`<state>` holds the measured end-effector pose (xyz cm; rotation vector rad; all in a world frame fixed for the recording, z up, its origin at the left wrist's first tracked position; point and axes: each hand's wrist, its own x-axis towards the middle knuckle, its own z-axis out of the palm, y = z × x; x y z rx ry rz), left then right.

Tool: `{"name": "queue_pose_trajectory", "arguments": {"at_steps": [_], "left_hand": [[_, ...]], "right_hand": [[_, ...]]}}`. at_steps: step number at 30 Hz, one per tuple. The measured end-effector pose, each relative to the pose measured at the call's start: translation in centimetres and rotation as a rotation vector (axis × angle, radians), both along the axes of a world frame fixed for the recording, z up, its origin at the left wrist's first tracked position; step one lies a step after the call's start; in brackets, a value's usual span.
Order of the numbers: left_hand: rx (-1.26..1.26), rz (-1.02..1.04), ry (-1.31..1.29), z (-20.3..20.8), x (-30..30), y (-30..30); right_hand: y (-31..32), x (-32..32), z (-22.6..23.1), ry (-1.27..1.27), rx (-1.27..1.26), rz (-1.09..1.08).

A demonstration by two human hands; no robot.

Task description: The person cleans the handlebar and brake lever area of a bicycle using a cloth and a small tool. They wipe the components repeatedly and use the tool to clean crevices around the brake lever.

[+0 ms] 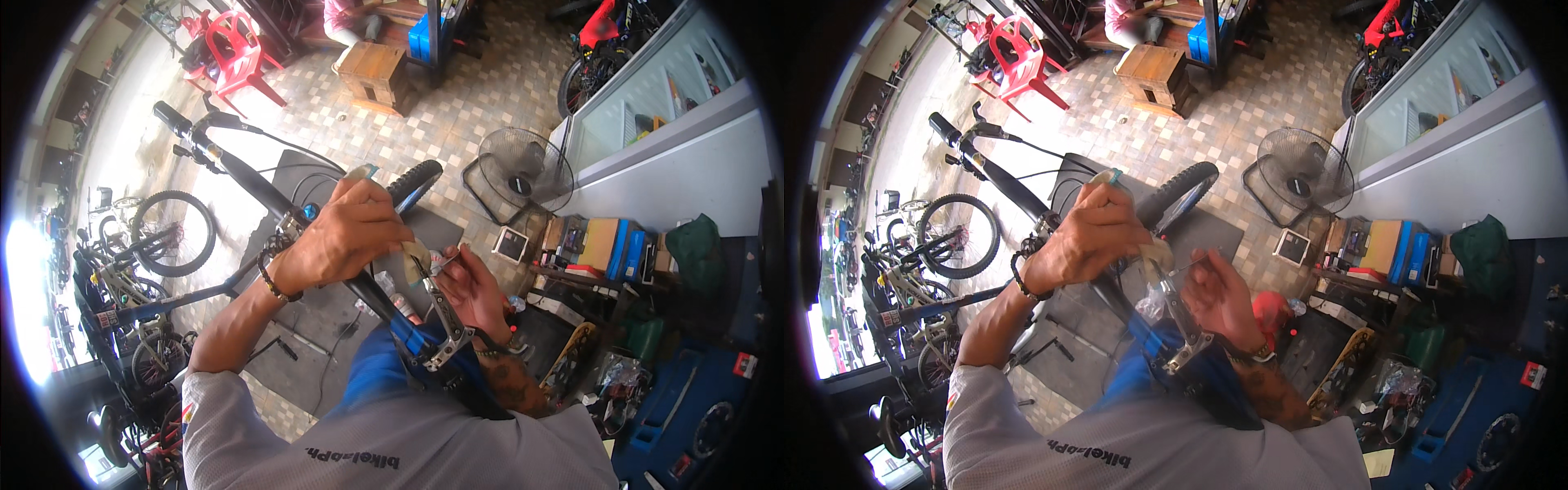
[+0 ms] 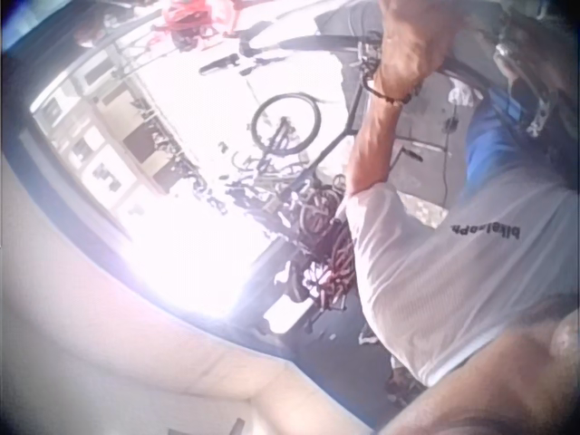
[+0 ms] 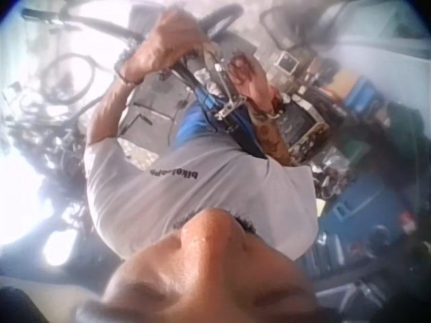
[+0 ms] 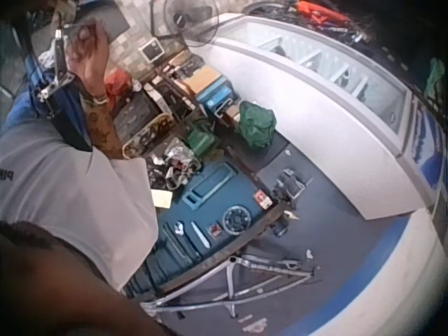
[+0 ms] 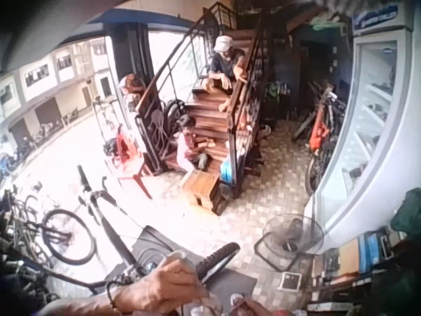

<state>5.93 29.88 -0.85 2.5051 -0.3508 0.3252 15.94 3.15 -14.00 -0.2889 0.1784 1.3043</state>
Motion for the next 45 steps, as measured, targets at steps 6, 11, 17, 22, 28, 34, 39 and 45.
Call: {"name": "queue_pose_trajectory", "arguments": {"at_steps": [6,11,17,22,28,34,39,45], "left_hand": [[0.004,-0.011,-0.021,0.0,0.0,0.0],[-0.017,-0.017,-0.036,-0.3,0.1,0.0],[-0.021,-0.017,-0.032,-0.3,0.1,0.1],[-0.051,-0.010,-0.025,-0.2,-0.3,0.1],[-0.072,-0.016,-0.020,-0.6,-0.1,0.2],[-0.071,-0.001,-0.049,-0.6,0.2,0.1],[-0.053,0.021,-0.027,-0.5,-0.1,-0.1],[-0.056,0.032,-0.007,-0.5,-0.1,-0.1]], "right_hand": [[0.5,-0.4,-1.0,0.048,0.069,0.010],[0.7,-1.3,-3.2,0.259,0.155,0.082],[1.6,-1.6,0.7,-0.116,-0.282,-0.025],[2.0,4.0,10.3,-1.433,0.018,0.057],[4.7,5.2,14.9,-2.013,0.426,-0.045],[1.6,4.8,7.5,-0.710,-0.165,-0.083],[1.3,1.9,2.8,-0.036,-0.115,0.023],[1.4,0.3,1.3,0.129,0.016,0.046]]}}
